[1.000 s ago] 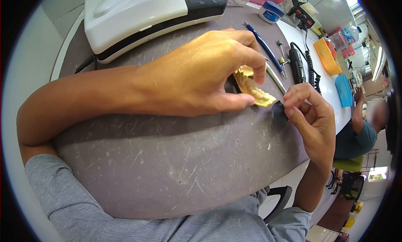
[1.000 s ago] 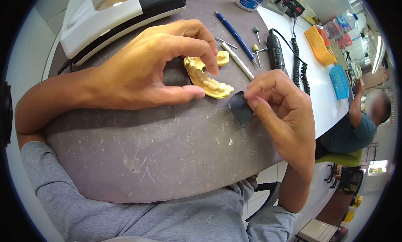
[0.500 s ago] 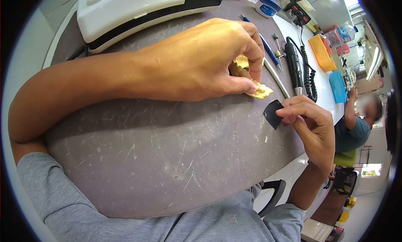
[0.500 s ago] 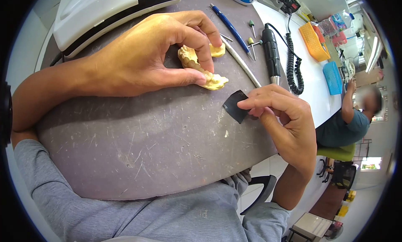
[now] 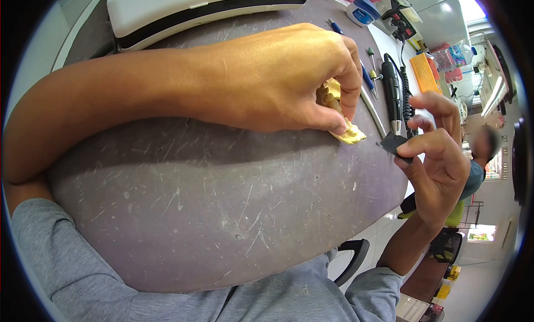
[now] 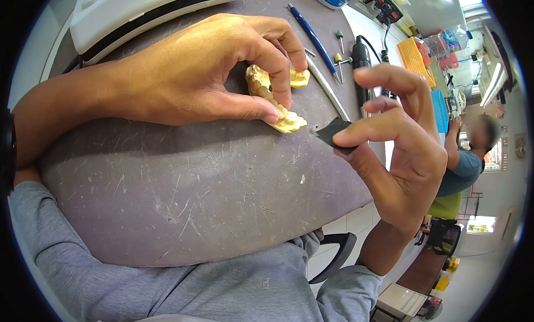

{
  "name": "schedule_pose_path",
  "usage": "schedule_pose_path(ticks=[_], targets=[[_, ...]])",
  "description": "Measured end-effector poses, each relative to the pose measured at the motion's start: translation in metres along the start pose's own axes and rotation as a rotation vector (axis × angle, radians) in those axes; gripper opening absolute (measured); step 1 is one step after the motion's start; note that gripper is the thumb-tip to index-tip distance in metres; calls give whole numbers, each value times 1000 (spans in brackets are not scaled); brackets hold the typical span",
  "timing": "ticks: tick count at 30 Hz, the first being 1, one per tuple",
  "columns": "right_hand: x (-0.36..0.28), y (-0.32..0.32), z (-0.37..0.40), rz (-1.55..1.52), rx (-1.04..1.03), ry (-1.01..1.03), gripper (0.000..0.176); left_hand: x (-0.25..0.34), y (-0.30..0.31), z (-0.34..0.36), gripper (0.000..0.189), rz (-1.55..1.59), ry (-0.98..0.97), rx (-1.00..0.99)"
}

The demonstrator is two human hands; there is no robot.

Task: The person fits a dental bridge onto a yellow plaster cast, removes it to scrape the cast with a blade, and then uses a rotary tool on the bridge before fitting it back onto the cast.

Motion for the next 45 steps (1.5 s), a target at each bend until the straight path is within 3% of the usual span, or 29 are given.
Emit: schedule_pose_path(ticks=[2,4,8,11,13,15,17,20,25,28,31,33,34,36,45], targets=[[-7,-9,-8,92,-60,60,15,-1,0,2,26,14,3,12],[5,-17,-16,-195,-130,-49,13,3,5,2,32,-28,-48,75],[18,-25,-30,-394,-73,-248,17,14,15,1,37,-51,-124,224],[24,-29,-37,-451,-62,-283,15,2,16,0,39,6,28,208],[25,-29,-40,-412,-17,-325,16,5,27,-2,38,16,12,310],[31,-30,-40,-391,-3,-413,16,-4,24,5,38,9,106,254],[34,-30,-41,-416,-7,-406,17,4,30,6,36,-81,-28,360],[37,-29,-40,-438,-9,-404,16,-2,30,7,33,19,87,349],[39,-30,-38,-459,-29,-421,13,-4,29,7,34,-47,37,347],[36,-29,-37,-359,-4,-397,10,-1,30,5,35,-81,43,318],[27,-15,-38,-156,106,-237,7,-4,24,7,34,-96,32,216],[13,-11,-37,-40,71,-46,10,-2,20,6,33,-118,-19,162],[12,-7,-38,-40,70,-49,10,-2,14,5,31,-82,-8,92],[-10,-16,-35,136,-70,172,12,-2,7,4,29,-43,1,22],[-22,-26,-30,230,-132,174,17,-7,4,8,22,1,44,17]])
Point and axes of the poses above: each hand's wrist, its own z-axis away from the middle knuckle, its own y-axis out of the back of the hand, x = y × z, the point moved 9 cm from there along -z, towards the middle knuckle, and after that the axes turned 12 degrees about -y, right-handed, at the moved point
